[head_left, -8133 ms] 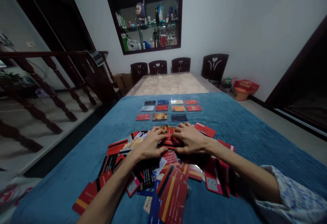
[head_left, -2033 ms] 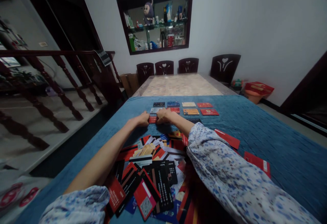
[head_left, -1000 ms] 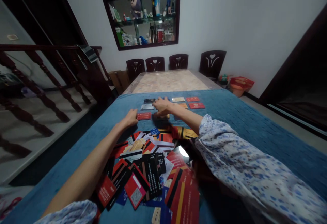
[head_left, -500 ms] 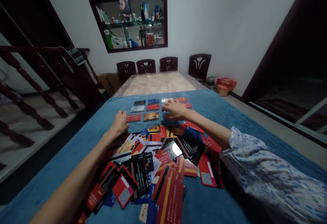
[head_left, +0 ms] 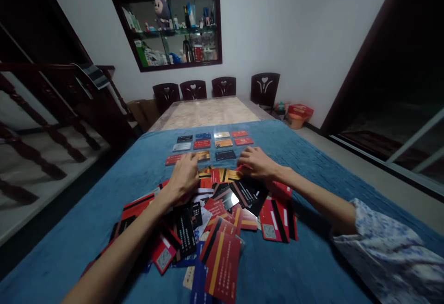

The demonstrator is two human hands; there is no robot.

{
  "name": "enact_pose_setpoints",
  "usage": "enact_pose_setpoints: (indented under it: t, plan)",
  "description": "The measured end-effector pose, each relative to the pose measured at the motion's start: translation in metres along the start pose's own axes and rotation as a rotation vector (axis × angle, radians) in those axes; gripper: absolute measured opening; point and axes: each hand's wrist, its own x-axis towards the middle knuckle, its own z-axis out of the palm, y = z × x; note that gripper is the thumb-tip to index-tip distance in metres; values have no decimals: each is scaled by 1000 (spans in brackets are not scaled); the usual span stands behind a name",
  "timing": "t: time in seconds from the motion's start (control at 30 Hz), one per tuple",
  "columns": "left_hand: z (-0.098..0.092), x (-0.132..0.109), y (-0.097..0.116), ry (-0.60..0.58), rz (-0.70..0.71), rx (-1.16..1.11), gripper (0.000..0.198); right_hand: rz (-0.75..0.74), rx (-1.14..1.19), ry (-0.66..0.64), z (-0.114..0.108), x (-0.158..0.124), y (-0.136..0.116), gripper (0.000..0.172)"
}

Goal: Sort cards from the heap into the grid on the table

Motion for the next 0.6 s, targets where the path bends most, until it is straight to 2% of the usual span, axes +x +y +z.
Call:
enact_pose_setpoints:
  t: [0.33, 0.43, 0.6]
  plan:
    - [1, -12, 67, -116, 329, -205, 30, -100, 162, 8, -13, -42, -25, 32]
    - [5, -12, 77, -155, 393, -229, 31, -153, 194, 7, -17, -50, -33, 38]
    - [15, -10, 81, -222, 442, -242, 42, -190, 196, -51, -18, -55, -37, 41]
